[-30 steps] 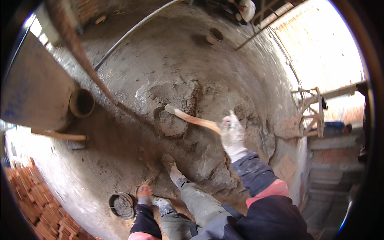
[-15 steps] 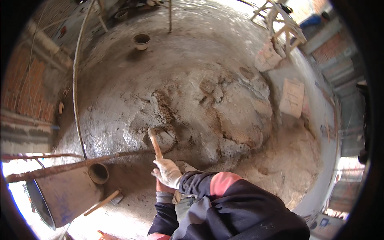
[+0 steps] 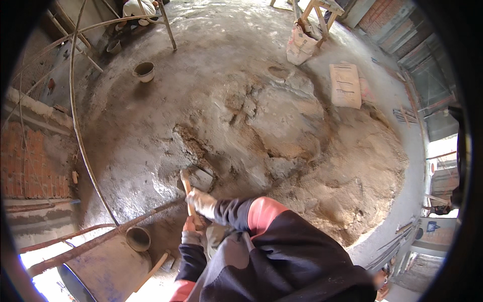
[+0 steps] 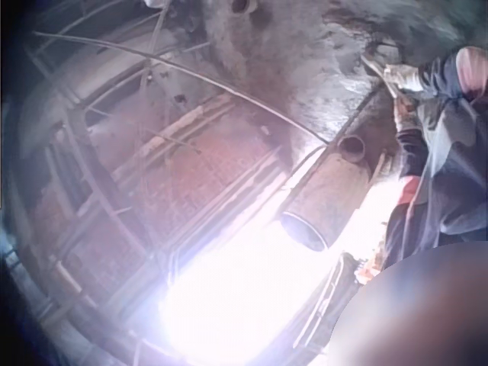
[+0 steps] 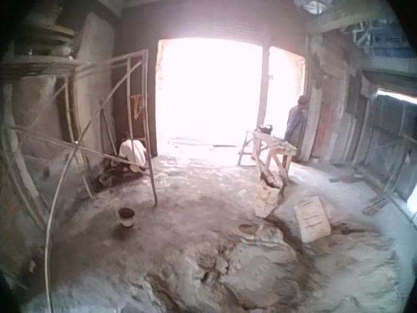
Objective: The person uses a hoe to mix a pile of sand and cement on the floor of a construction site. The person repeatedly turns and blends the dry materials together to create a uniform mixture.
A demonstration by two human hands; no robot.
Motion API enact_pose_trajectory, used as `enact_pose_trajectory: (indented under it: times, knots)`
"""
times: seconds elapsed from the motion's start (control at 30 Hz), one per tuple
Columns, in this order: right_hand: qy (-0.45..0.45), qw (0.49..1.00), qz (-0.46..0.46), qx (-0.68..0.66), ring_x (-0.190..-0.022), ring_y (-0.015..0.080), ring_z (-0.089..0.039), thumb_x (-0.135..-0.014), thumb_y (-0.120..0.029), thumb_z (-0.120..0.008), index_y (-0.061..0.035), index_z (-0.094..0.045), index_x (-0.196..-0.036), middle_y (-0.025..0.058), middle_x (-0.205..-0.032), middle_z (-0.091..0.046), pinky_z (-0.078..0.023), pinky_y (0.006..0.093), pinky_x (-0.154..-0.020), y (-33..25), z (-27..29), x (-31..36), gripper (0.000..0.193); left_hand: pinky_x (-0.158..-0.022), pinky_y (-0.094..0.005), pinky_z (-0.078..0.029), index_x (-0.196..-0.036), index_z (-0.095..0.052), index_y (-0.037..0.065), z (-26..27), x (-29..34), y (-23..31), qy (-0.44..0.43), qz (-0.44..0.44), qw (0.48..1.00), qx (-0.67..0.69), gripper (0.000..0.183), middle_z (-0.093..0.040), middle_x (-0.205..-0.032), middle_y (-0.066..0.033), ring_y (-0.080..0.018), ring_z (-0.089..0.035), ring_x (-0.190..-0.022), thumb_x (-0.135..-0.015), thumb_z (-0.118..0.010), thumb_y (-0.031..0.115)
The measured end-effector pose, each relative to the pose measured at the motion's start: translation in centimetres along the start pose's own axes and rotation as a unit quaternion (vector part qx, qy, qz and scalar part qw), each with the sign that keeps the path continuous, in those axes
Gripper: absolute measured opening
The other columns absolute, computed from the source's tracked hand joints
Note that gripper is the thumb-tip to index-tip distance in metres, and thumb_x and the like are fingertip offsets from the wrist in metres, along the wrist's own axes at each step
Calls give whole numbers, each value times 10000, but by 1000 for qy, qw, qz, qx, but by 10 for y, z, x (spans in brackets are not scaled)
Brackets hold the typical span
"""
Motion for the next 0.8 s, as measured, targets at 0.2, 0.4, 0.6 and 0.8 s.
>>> enact_pose_trajectory:
  times: [0.2,0.4,0.6,0.8]
  knots:
    - [58,891,-125,432,-946,309,-610,-903,-156,-397,-33,-617,-938,181,-976,-640,-476,399,-792,85,173,59,254,-454,-292,-437,-913,-481,55,56,-13,13,-53,74,996,-10,146,-484,-647,-32,-159,-478,-522,-850,-518,181]
    - [302,810,-389,318,-917,422,-593,-851,-392,-541,-7,-631,-914,273,-902,-621,-471,461,-762,148,287,242,400,-462,-291,-416,-955,-483,79,120,-2,36,-59,133,988,53,280,-457,-673,-26,-152,-468,-547,-892,-562,340]
    - [147,816,-372,418,-782,343,-658,-742,-181,-687,-38,-602,-1023,174,-841,-665,-529,419,-661,110,209,300,327,-470,-289,-425,-987,-475,83,124,6,52,-87,121,989,24,235,-469,-710,-49,-160,-474,-572,-901,-532,294]
    - [-11,824,-335,457,-952,385,-615,-791,-148,-604,-39,-621,-1040,234,-988,-633,-508,450,-772,140,143,277,272,-481,-284,-452,-980,-470,42,97,0,64,-129,122,983,40,180,-537,-807,-92,-169,-495,-589,-867,-499,178]
Point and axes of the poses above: each hand's wrist, its own x-axis away from the middle knuckle, its own z-axis out of the back of the hand, y = z × x, the point moved 10 cm from there along -x, towards the middle knuckle
